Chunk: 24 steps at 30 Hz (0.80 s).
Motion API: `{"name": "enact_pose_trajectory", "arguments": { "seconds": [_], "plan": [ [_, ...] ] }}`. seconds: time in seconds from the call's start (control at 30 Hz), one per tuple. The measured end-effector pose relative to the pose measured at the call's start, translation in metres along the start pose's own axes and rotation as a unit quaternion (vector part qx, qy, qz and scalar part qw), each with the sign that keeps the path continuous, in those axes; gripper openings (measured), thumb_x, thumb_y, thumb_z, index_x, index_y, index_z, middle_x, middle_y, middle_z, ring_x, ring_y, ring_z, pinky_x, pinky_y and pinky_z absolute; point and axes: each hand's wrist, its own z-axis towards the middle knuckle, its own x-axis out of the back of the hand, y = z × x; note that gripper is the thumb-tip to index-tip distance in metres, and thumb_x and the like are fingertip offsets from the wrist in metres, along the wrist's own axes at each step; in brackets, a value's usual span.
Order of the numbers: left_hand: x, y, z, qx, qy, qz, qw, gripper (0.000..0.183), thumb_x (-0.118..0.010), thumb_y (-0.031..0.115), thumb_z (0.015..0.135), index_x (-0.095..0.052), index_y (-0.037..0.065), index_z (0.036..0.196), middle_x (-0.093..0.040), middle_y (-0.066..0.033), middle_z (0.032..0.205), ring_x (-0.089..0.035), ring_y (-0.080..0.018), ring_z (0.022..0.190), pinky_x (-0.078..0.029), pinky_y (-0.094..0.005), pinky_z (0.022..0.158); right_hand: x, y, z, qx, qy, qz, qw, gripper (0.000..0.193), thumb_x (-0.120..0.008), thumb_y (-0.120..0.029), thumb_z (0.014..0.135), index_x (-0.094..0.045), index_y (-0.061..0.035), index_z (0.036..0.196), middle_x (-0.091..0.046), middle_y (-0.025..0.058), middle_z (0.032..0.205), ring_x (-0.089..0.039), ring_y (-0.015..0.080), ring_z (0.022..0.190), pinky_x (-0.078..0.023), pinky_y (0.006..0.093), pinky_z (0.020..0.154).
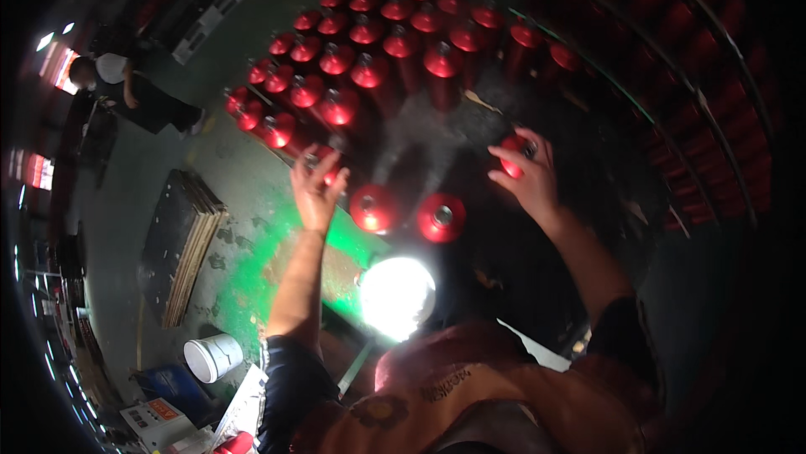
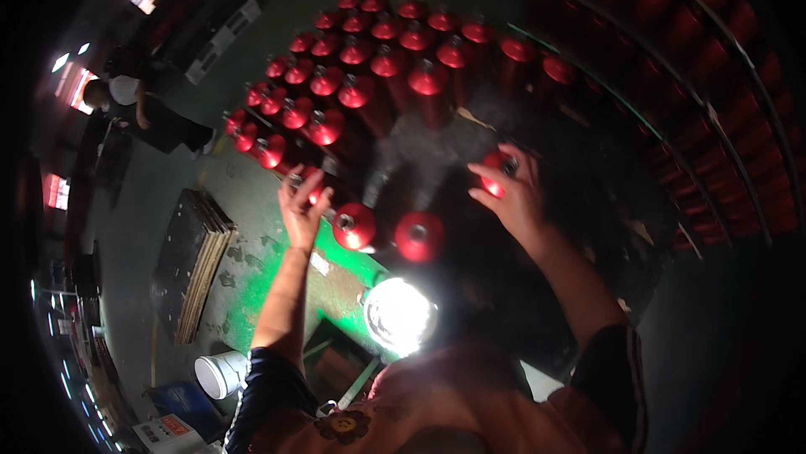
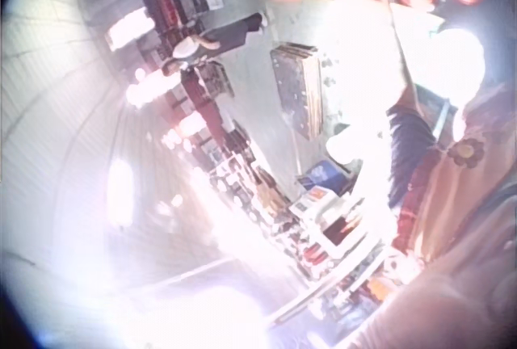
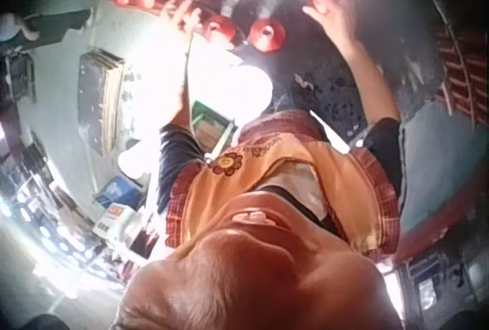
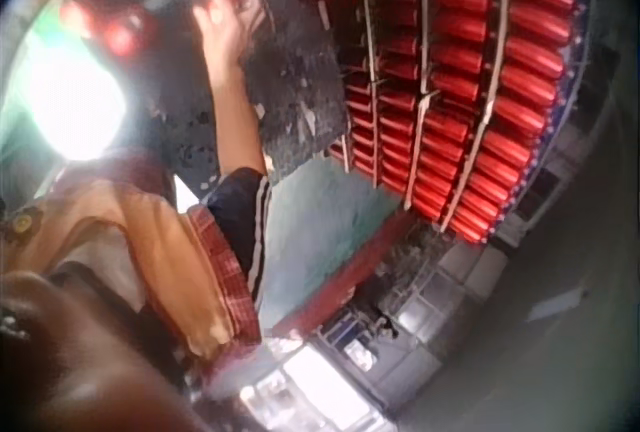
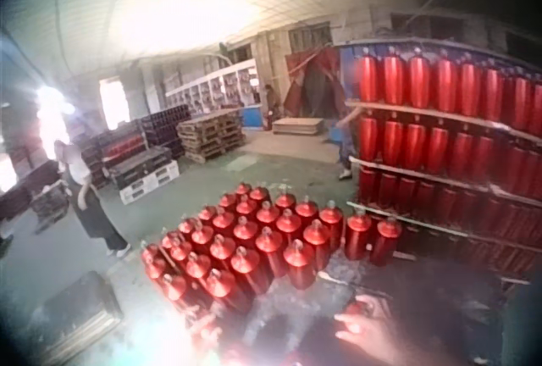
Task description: The person repeatedly picks up red cylindrical cans from a rack and places them onto a metal tray. The person handles the cans one at a time, moving them from a storage area to a processing tray.
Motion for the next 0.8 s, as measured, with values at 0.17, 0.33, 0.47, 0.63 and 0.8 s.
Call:
{"name": "enact_pose_trajectory", "arguments": {
  "seconds": [0.17, 0.33, 0.47, 0.63, 0.8],
  "plan": [
    [0.014, 0.02, -0.006, -0.054, -0.063, 0.04, 0.996, 0.043, -0.085, 0.019, 0.069, -0.074, 0.02, 0.111, -0.056, -0.0078, 0.13, -0.052, -0.0313, 0.117, -0.05, -0.04, 0.094, 0.02, -0.02, -0.01, 0.013, -0.055, 0.007, 0.998, 0.049, -0.085, -0.013, 0.069, -0.072, -0.022, 0.115, -0.045, 0.0146, 0.139, -0.045, 0.0371, 0.125, -0.04, 0.0453, 0.105],
    [0.022, 0.026, -0.011, -0.053, -0.076, 0.015, 0.996, 0.042, -0.081, 0.023, 0.072, -0.073, 0.021, 0.113, -0.055, -0.0077, 0.131, -0.049, -0.0332, 0.118, -0.047, -0.0437, 0.098, 0.03, -0.017, -0.028, 0.028, -0.088, 0.026, 0.995, 0.045, -0.082, -0.01, 0.07, -0.074, -0.02, 0.113, -0.039, 0.0179, 0.146, -0.042, 0.037, 0.128, -0.037, 0.045, 0.108],
    [0.026, 0.03, -0.021, -0.031, -0.082, -0.007, 0.996, 0.041, -0.082, 0.026, 0.073, -0.074, 0.021, 0.113, -0.054, -0.0092, 0.134, -0.047, -0.0338, 0.123, -0.045, -0.0441, 0.102, 0.049, -0.015, -0.035, 0.075, -0.089, 0.041, 0.992, 0.042, -0.077, -0.005, 0.07, -0.074, -0.0167, 0.111, -0.038, 0.0185, 0.148, -0.04, 0.0387, 0.131, -0.035, 0.0476, 0.109],
    [0.041, 0.038, 0.004, -0.071, -0.052, -0.028, 0.996, 0.038, -0.079, 0.031, 0.077, -0.074, 0.018, 0.113, -0.051, -0.0146, 0.138, -0.045, -0.0356, 0.128, -0.042, -0.0466, 0.105, 0.076, -0.028, 0.017, 0.113, -0.078, 0.014, 0.99, 0.042, -0.071, -0.003, 0.073, -0.07, -0.0096, 0.114, -0.042, 0.0157, 0.145, -0.038, 0.0363, 0.134, -0.036, 0.0474, 0.109],
    [0.013, 0.05, 0.08, 0.004, -0.171, 0.059, 0.984, 0.052, -0.071, 0.028, 0.082, -0.061, 0.025, 0.133, -0.044, -0.0198, 0.145, -0.042, -0.0429, 0.13, -0.041, -0.0485, 0.106, 0.021, -0.016, 0.131, 0.174, -0.096, 0.017, 0.98, 0.054, -0.074, -0.011, 0.076, -0.064, -0.0171, 0.129, -0.04, 0.0144, 0.15, -0.037, 0.0355, 0.135, -0.033, 0.0447, 0.112]
  ]
}}
